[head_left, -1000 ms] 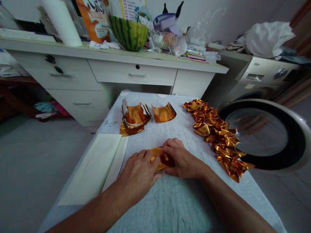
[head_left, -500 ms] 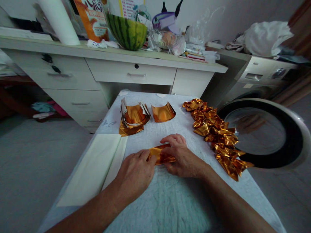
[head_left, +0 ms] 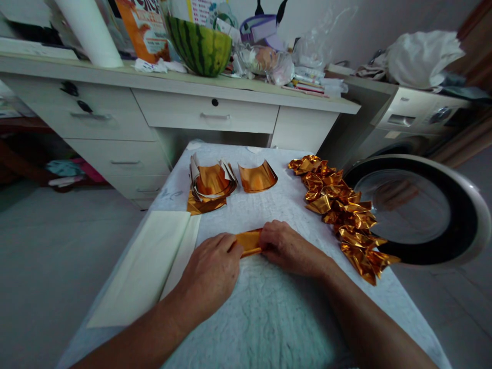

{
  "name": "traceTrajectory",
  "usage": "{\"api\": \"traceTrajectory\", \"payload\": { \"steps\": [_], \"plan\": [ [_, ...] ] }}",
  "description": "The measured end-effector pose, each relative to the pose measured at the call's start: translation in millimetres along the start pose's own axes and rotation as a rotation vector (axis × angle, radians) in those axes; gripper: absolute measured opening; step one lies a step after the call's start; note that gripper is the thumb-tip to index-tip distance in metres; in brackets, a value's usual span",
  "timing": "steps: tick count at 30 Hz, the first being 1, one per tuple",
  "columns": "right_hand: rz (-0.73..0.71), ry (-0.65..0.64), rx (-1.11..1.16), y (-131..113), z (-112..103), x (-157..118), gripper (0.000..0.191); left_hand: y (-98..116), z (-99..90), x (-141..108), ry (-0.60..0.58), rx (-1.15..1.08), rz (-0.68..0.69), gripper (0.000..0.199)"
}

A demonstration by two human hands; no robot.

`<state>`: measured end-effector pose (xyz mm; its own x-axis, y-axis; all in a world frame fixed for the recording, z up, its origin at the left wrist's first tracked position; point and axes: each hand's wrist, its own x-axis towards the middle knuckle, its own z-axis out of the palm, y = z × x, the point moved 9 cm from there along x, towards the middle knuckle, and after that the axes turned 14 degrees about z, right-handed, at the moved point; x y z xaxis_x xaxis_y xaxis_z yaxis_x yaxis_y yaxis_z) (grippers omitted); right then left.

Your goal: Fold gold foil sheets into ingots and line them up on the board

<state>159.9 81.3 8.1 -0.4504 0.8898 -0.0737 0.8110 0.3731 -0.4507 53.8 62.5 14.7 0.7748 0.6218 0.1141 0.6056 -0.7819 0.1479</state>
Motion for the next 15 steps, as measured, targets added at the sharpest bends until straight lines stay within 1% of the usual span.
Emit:
{"api": "traceTrajectory", "payload": {
  "steps": [4,7,10,12,15],
  "plan": [
    [-0.015,-0.011,0.006,-4.0,-1.2,-0.1,0.01,1.7,-2.6,-1.2,0.035,-0.079,0.01,0.013],
    [-0.02,-0.015,0.028,-4.5,-3.2,-0.2,0.011,-1.1,5.0,-1.6,0.005,-0.206,0.006,0.011],
    [-0.021,-0.032,0.075,-3.4,-5.4,-0.8,0.01,-10.1,11.9,-0.6,-0.019,-0.297,-0.047,0.016],
    [-0.017,-0.056,0.111,-2.3,-6.5,-1.4,0.01,-14.9,13.0,1.1,-0.019,-0.344,-0.073,0.018],
    [0.005,-0.082,0.158,1.1,-8.0,-1.8,0.009,-16.6,12.9,3.4,-0.038,-0.386,-0.076,0.022]
  ]
}}
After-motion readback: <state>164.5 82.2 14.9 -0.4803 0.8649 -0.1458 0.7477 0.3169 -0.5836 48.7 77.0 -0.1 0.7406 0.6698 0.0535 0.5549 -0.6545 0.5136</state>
